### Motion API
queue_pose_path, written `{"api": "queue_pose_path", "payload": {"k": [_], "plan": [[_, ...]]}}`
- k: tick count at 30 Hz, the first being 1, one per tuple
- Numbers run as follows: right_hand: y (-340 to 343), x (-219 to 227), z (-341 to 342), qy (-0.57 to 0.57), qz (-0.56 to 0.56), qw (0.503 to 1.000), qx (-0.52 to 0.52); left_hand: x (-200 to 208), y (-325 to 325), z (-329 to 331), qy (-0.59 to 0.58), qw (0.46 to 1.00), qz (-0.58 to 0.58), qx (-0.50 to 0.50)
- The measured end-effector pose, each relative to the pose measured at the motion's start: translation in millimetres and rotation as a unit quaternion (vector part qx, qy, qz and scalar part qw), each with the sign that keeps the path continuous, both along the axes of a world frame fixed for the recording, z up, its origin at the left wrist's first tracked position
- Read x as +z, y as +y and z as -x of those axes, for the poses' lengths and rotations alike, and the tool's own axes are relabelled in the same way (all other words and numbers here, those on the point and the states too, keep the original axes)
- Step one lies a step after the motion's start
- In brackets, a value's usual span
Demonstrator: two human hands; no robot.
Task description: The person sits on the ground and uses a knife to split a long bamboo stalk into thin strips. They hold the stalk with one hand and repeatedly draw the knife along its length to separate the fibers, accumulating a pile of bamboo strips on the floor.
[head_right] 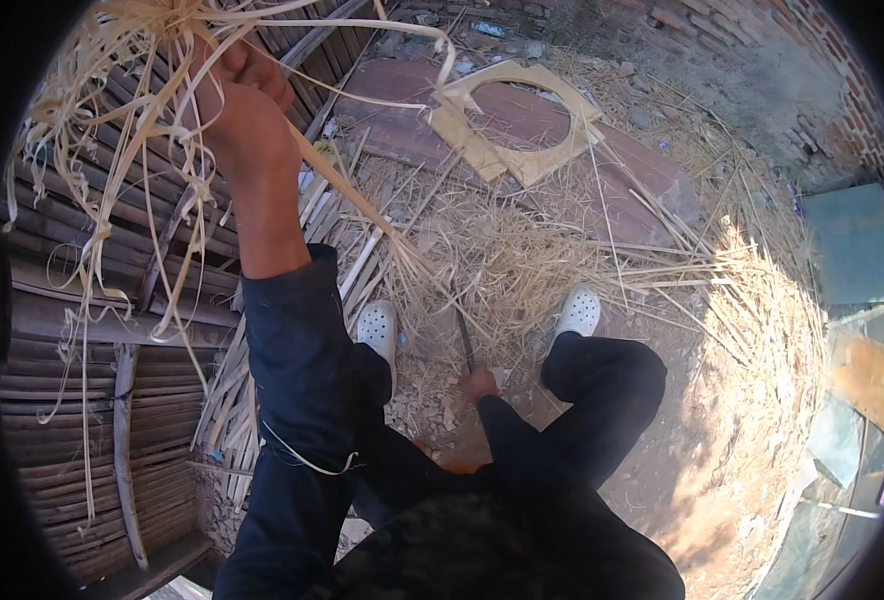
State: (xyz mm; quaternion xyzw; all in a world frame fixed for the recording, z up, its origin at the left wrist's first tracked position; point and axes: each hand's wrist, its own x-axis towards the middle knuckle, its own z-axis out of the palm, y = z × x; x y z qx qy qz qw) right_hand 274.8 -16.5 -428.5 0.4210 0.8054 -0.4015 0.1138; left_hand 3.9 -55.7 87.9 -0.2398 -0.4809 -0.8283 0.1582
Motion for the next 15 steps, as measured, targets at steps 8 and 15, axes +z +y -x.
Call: {"api": "queue_pose_path", "payload": {"k": [8, 15], "plan": [[-7.4, 46.7, 27.1, 0.103, 0.399, 0.884, -0.22, -3.0, -17.4, 1.7, 0.064, 0.998, -0.009, 0.003], [-46.2, 175.9, 10.0, 0.236, 0.506, 0.685, -0.468, -5.7, 2.3, 9.3, 0.218, 0.955, 0.037, 0.2]]}}
